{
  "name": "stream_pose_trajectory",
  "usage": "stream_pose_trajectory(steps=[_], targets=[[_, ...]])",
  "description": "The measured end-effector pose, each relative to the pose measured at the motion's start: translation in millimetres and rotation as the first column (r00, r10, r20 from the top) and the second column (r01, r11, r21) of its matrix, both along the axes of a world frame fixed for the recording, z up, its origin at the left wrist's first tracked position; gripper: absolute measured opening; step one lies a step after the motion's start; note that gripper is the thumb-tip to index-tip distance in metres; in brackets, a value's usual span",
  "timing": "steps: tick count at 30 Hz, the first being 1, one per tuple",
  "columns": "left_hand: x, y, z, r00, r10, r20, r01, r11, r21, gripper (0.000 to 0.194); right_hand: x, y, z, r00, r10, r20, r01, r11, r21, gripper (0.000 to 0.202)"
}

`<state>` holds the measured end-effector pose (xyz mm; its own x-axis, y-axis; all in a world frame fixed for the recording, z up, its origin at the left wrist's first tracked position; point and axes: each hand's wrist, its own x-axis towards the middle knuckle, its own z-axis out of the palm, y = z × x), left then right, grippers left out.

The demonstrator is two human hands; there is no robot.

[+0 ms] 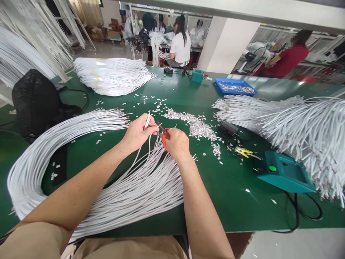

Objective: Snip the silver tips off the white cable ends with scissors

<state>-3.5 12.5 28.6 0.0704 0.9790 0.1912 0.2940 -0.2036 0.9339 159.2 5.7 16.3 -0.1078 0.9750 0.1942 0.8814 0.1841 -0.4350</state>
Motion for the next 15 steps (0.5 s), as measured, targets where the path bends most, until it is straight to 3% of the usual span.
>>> stream_pose_trajectory(steps=[6, 10, 12, 15], targets=[[-0.9, 2.4, -0.9, 0.958, -0.157, 0.241, 0.183, 0.979, -0.09, 0.019, 1.6, 0.9, 1.2, 0.998, 0.009, -0.068, -0.011, 0.999, -0.033, 0.027], [0.3, 2.3, -1.4, 0.95, -0.154, 0.27, 0.185, 0.978, -0.093, 0.02, 4.9, 4.1, 0.9, 0.946, -0.003, -0.325, -0.039, 0.992, -0.123, 0.025], [1.3, 2.2, -3.1, 0.965, -0.136, 0.225, 0.155, 0.985, -0.07, 0.02, 4.3, 5.3, 1.9, 0.813, -0.019, -0.582, -0.061, 0.991, -0.117, 0.02], [3.0, 1.5, -6.6, 0.986, -0.101, 0.135, 0.106, 0.994, -0.032, 0.02, -0.3, 5.2, 4.4, 0.487, -0.021, -0.873, -0.099, 0.992, -0.079, 0.02]])
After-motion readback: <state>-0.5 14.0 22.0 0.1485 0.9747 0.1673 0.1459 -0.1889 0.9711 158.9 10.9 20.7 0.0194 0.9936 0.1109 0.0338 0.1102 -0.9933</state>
